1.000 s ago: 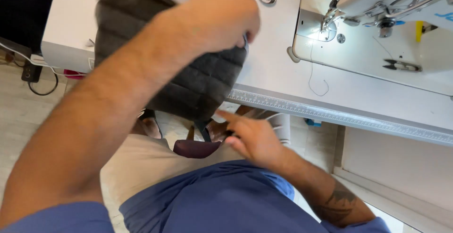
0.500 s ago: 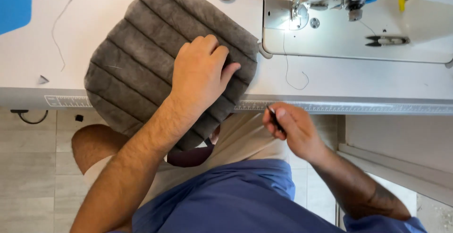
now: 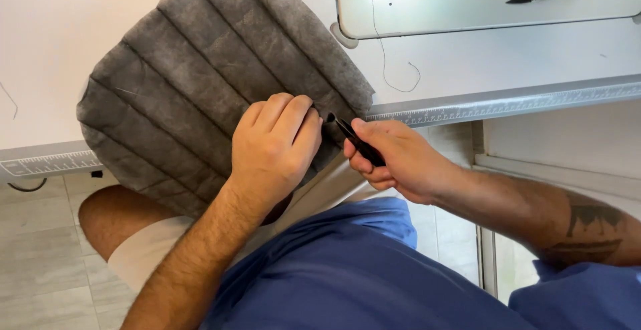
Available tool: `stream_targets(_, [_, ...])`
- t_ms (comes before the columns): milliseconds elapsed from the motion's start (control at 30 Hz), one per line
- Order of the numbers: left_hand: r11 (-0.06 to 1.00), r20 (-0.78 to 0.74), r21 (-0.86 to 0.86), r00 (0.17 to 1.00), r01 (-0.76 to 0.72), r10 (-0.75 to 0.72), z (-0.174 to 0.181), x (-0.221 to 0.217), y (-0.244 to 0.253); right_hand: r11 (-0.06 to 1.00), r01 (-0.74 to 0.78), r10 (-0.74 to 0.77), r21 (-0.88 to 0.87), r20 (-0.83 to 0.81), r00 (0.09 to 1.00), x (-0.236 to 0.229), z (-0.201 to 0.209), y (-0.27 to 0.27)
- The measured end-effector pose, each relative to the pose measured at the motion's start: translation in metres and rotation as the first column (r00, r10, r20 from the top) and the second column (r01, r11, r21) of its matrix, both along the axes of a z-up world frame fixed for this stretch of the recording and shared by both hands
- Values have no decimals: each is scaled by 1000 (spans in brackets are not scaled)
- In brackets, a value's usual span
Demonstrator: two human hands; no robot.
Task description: The person uses a seam ripper to cut open a stitched seam on a grey quilted cushion. They then switch to scissors to trim the edges of the opened seam and remove excess fabric from the cushion.
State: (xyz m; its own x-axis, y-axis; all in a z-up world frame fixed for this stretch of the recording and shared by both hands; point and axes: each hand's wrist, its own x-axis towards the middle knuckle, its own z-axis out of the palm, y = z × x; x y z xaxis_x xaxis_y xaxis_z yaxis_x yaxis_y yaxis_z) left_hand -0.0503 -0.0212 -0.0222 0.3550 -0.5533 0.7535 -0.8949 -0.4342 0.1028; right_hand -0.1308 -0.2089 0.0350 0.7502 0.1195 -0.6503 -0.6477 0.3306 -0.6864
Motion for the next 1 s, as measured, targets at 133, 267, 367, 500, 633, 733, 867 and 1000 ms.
stream_targets(133, [999, 21, 17, 999, -27, 27, 6, -2, -3, 989, -57, 54, -136, -26, 998, 9, 7, -1])
stream_targets(267, [997, 23, -59, 999, -40, 42, -1, -2, -6, 961, -114, 109, -251, -34, 993, 15, 11, -1])
stream_targets(367, [994, -4, -104, 999, -46, 46, -1, -5, -7, 930, -182, 204, -320, 36, 978, 17, 15, -4])
stream_targets(500, [990, -30, -132, 999, -46, 42, 1, -4, -11, 904, -200, 252, -377, 93, 963, 23, 17, -12])
stream_targets(633, [988, -46, -146, 998, -40, 34, 2, -3, -11, 878, -215, 209, -428, -63, 976, 29, 18, -11])
stream_targets(733, [986, -42, -163, 999, -40, 34, -1, 1, -12, 852, -264, 262, -451, -67, 963, 34, 17, -13])
stream_targets(867, [984, -41, -176, 999, -39, 33, 0, 0, -12, 834, -314, 350, -454, -5, 937, 35, 7, -17])
stream_targets(1000, [983, -46, -181, 998, -39, 31, 0, 1, -11, 833, -317, 353, -454, -6, 936, 37, 7, -17])
